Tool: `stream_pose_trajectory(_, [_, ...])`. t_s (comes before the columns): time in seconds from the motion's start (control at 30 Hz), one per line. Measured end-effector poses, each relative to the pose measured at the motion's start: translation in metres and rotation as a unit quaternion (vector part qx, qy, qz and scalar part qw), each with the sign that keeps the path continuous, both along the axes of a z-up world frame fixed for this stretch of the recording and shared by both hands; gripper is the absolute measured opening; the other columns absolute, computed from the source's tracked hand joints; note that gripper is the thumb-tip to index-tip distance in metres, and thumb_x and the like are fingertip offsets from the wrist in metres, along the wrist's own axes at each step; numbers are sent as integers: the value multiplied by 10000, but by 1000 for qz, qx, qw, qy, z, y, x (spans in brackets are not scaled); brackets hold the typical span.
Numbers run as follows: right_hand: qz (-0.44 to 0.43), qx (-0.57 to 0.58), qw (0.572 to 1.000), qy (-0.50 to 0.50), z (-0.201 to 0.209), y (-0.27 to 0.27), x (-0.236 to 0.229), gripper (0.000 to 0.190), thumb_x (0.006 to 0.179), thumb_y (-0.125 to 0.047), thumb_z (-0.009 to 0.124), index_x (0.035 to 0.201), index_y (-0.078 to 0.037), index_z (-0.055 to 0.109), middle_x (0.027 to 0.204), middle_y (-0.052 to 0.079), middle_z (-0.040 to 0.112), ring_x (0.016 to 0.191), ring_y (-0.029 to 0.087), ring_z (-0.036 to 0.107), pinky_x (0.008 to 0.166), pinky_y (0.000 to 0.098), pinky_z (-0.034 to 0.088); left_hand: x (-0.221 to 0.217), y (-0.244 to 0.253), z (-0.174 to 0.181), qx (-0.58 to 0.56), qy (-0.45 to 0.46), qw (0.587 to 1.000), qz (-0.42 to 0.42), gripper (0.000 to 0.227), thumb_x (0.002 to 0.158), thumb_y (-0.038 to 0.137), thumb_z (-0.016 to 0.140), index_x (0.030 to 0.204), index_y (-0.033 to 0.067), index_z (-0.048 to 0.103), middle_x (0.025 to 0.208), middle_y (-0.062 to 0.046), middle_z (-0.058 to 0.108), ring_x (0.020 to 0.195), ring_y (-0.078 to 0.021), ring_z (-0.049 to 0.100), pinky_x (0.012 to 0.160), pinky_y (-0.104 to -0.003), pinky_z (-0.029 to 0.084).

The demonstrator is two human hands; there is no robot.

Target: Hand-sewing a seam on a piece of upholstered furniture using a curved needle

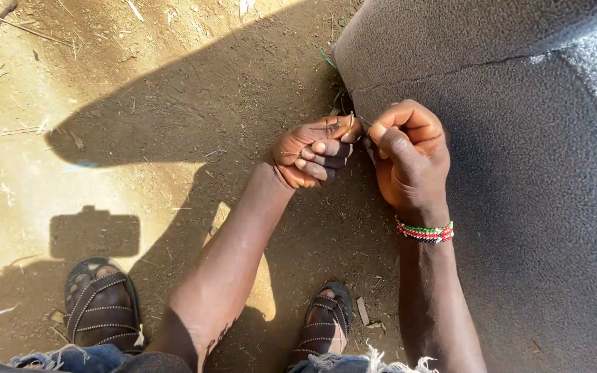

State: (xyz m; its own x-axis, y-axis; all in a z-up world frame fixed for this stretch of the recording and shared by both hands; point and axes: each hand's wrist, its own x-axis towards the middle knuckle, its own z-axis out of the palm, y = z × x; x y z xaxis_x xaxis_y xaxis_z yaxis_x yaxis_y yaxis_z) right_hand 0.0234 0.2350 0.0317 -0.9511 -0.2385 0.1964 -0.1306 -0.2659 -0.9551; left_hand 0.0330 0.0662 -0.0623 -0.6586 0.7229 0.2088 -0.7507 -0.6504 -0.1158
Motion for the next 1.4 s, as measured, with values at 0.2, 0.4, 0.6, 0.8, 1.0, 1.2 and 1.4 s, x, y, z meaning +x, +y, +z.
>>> stream_pose_trajectory(0.2, [79,-16,997,17,25,2,1,171,825,-30,762,778,-4,600,654,22,363,617,105,343,586,262,394,4,0,5,-24,71,997,6,203,1143,119,509,984,-6,520,538,53,427,371,60,349,288,-100,301])
stream_pose_trajectory(0.4, [230,189,944,146,65,0,11,241,861,-12,829,699,-3,651,620,83,474,586,186,441,609,314,420,4,6,-8,-59,183,981,31,309,1057,107,670,849,-96,564,436,-31,431,331,7,377,268,-147,333])
stream_pose_trajectory(0.6, [264,195,932,151,76,2,15,210,912,-72,828,750,-25,703,627,66,499,605,142,455,615,308,441,2,4,-5,-63,207,976,21,363,1024,123,722,819,-121,547,420,-45,391,332,-5,349,279,-151,336])
stream_pose_trajectory(0.8, [274,195,931,142,76,-1,16,202,946,-84,818,783,-36,708,633,53,482,636,122,455,632,298,428,3,-3,-1,-86,208,974,33,360,1010,103,745,810,-145,578,443,-31,401,353,17,352,314,-130,356])
stream_pose_trajectory(1.0, [272,207,931,131,69,3,13,204,940,-63,820,772,-33,708,624,57,488,642,115,462,628,305,430,5,-2,-6,-93,204,974,42,300,1006,63,738,841,-148,605,449,-52,413,353,10,368,312,-137,381])
stream_pose_trajectory(1.2, [280,206,930,123,66,4,10,189,940,-55,813,778,-32,719,622,51,489,629,114,473,629,298,442,2,-2,-8,-103,212,971,33,326,1008,89,744,840,-156,608,444,-57,421,356,7,385,321,-136,384])
stream_pose_trajectory(1.4, [275,201,933,115,64,3,9,183,937,-71,815,780,-37,726,618,56,500,622,110,482,622,299,445,2,-3,-9,-109,213,970,28,319,1007,89,747,831,-142,614,449,-52,426,364,8,385,328,-137,384])
